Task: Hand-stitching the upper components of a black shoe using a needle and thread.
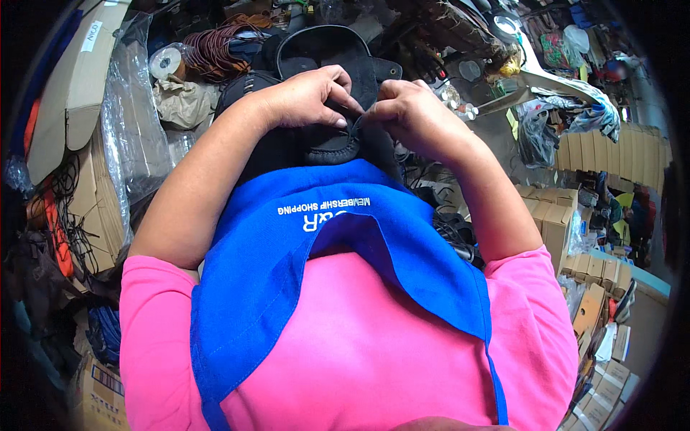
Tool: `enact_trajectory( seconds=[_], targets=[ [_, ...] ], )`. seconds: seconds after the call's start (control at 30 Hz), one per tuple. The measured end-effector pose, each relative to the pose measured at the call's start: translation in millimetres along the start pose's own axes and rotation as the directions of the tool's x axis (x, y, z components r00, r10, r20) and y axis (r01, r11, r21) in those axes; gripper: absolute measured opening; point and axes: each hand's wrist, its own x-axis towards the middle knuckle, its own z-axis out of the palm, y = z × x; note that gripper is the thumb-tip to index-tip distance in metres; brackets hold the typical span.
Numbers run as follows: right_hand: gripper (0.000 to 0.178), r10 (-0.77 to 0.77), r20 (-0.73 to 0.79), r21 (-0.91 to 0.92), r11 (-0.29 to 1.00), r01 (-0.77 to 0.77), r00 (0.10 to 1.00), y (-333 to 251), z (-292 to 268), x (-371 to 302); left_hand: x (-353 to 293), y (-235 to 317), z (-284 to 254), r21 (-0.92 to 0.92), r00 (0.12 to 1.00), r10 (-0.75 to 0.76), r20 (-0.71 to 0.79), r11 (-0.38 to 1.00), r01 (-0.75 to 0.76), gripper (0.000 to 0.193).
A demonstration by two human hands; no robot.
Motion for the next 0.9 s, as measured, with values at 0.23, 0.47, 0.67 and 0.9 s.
enact_trajectory(
  seconds=[0.23, 0.47, 0.67, 0.9],
  targets=[
    [0.018, 0.123, 0.103, 0.24, 0.96, -0.145, 0.987, 2, 8, -3, -1, -2, 3, 0.023, 1.0, 0.017, -0.026, 1.0, -0.016, 0.04],
    [0.021, 0.225, 0.17, 0.559, 0.78, -0.282, 0.959, 21, 25, -17, -1, 0, 6, 0.03, 0.998, 0.032, -0.05, 0.999, -0.031, 0.043],
    [0.023, 0.219, 0.271, 0.659, 0.667, -0.347, 0.937, 31, 31, -21, 0, -1, 8, 0.032, 0.997, 0.031, -0.068, 0.999, -0.029, 0.043],
    [0.027, 0.173, 0.307, 0.743, 0.571, -0.35, 0.936, 44, 42, -26, 1, -1, 9, 0.044, 0.997, 0.029, -0.075, 0.999, -0.026, 0.042]
  ],
)
